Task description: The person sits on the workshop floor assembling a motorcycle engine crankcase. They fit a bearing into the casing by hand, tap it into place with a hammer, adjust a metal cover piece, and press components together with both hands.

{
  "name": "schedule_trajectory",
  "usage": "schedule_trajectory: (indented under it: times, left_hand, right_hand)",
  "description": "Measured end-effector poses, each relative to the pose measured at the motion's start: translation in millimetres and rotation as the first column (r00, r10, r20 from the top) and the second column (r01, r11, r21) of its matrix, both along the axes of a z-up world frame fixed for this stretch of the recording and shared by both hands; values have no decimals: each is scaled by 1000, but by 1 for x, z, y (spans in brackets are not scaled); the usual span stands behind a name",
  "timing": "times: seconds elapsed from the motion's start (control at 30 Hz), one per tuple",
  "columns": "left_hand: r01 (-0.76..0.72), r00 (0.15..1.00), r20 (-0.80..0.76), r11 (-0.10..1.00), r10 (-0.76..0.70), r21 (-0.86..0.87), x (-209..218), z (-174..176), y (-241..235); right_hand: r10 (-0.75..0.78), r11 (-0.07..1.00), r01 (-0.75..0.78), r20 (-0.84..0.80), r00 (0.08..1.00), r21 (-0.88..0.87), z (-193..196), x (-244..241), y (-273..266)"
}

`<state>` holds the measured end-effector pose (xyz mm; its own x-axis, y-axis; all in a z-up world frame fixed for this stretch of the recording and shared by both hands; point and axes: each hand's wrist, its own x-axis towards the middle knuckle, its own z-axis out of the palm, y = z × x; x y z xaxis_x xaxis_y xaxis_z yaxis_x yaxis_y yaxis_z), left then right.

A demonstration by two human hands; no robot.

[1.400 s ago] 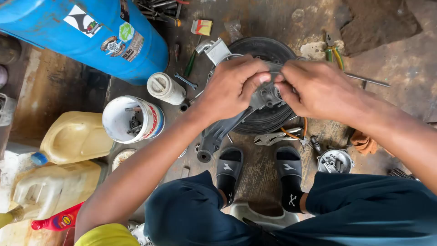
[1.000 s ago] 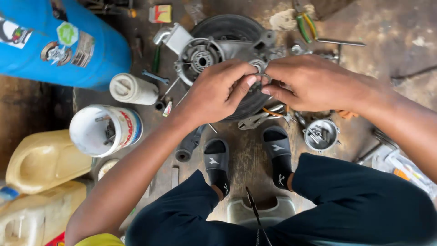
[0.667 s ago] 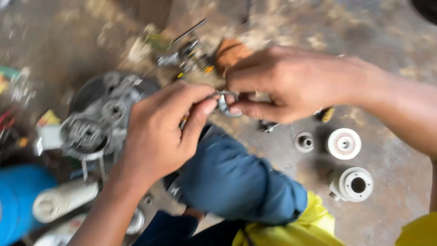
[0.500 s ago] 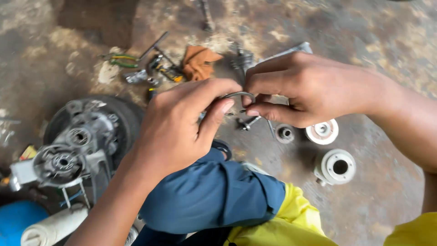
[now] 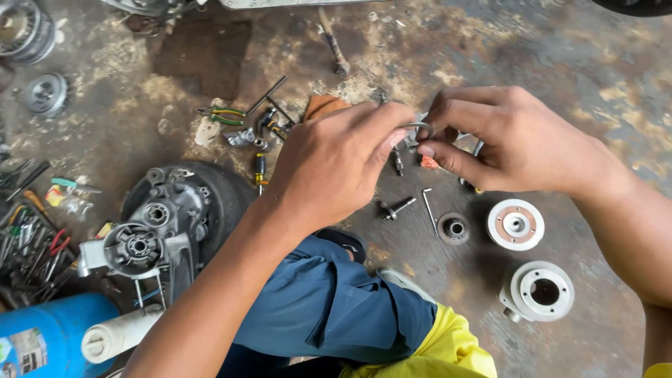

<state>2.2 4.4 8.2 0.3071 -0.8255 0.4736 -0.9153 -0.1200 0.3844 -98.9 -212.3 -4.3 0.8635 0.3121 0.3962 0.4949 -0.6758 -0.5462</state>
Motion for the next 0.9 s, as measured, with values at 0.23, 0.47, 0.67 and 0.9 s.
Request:
schedule_trajectory:
  times: [0.23,0.47,0.67,0.9]
  left_hand:
    - [-82,997,0,995,83,62,21,-2,23]
    - [-175,947,-227,958,227,229,43,-23,51]
    - [-461,859,-67,822,508,334,104,-85,87]
    - [-599,693,-192,703,695,385,121,-107,126]
  right_hand:
    - [160,986,-162,56,985,33,-4,42,17]
    - [135,979,-137,24,991,149,-67,76,37]
    - [-14,917,85,-181,983,390,-191,107,32]
    - [-199,817,427,-506,839,388,-363,129,51]
